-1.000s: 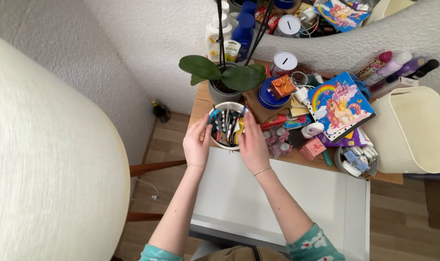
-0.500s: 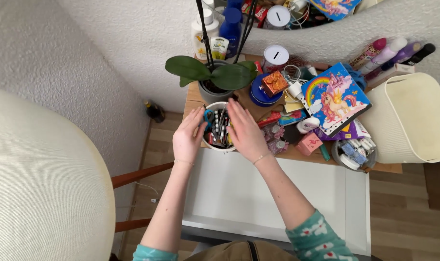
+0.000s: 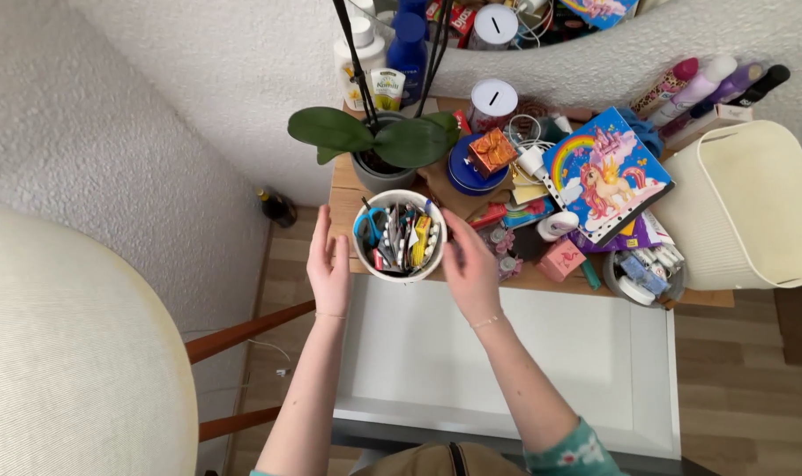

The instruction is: The person places various small items from a cluttered tabletop into an open drawer. Items handled include a cup of stationery, small plastic containers, a notebook, a tin, a box, and a paper bag. The person arranges them inside the drawer by hand.

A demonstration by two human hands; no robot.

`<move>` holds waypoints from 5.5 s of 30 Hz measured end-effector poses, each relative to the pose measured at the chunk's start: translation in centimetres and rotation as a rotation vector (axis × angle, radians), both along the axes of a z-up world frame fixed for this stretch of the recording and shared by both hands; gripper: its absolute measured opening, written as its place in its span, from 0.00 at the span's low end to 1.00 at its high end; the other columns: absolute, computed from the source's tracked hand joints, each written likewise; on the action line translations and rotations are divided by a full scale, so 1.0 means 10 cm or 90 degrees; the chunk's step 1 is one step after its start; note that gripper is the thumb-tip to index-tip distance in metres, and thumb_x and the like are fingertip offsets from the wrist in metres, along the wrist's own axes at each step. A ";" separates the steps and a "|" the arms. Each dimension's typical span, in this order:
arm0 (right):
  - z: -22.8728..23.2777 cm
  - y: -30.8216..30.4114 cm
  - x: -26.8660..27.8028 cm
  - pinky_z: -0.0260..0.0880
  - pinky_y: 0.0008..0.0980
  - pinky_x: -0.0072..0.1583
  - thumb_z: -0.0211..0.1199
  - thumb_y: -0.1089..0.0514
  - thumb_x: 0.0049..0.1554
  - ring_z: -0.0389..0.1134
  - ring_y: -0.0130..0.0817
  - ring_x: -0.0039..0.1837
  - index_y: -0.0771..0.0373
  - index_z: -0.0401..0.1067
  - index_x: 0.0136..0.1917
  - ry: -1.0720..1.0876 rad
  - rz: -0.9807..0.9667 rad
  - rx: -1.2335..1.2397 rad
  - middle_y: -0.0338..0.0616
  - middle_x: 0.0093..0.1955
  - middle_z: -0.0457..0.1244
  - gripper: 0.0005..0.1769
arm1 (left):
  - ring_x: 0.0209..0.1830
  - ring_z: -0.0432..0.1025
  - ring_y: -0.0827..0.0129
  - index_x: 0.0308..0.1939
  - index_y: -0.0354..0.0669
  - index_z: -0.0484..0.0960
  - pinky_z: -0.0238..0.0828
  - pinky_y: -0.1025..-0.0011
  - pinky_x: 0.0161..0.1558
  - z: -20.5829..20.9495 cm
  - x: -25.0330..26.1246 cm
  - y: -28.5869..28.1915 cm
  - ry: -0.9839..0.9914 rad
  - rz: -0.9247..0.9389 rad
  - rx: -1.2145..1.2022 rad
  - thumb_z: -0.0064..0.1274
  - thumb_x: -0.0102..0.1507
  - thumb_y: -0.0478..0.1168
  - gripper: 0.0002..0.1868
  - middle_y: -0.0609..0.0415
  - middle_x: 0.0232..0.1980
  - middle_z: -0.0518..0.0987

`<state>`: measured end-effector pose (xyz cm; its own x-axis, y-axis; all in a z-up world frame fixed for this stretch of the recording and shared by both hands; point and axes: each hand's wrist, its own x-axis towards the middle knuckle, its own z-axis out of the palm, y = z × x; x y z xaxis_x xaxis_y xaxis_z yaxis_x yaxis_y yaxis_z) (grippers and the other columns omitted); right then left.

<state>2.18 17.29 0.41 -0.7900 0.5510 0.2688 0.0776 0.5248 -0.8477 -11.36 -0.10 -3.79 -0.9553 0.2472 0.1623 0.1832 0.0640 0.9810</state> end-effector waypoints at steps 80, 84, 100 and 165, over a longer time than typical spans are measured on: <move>-3.05 -0.58 0.03 0.77 0.61 0.60 0.70 0.59 0.59 0.68 0.47 0.64 0.54 0.62 0.73 -0.197 -0.114 -0.755 0.45 0.66 0.58 0.32 | 0.55 0.78 0.49 0.63 0.39 0.77 0.75 0.51 0.57 -1.80 0.42 -0.55 -0.066 0.117 -0.422 0.50 0.68 0.39 0.20 0.40 0.54 0.83; -3.11 -0.56 0.06 0.77 0.58 0.60 0.68 0.60 0.60 0.69 0.47 0.63 0.56 0.66 0.71 -0.189 -0.121 -0.746 0.46 0.64 0.61 0.27 | 0.54 0.79 0.59 0.61 0.52 0.80 0.77 0.56 0.55 -2.00 0.13 -0.43 -0.041 0.096 -0.463 0.56 0.67 0.46 0.19 0.52 0.51 0.85; -4.09 0.13 -0.08 0.82 0.33 0.42 0.72 0.58 0.56 0.75 0.38 0.50 0.60 0.77 0.59 -0.205 -0.123 -0.399 0.46 0.57 0.70 0.17 | 0.41 0.81 0.53 0.45 0.60 0.89 0.79 0.56 0.46 -2.54 0.20 -0.33 -0.072 0.115 -0.563 0.59 0.64 0.48 0.08 0.53 0.36 0.86; -1.12 0.99 1.02 0.76 0.25 0.53 0.72 0.52 0.55 0.72 0.27 0.52 0.44 0.77 0.56 -0.163 -0.112 0.031 0.27 0.49 0.66 0.15 | 0.68 0.69 0.54 0.73 0.50 0.66 0.70 0.58 0.67 -1.27 1.45 1.55 0.052 -0.296 -0.399 0.65 0.58 0.45 0.40 0.51 0.70 0.69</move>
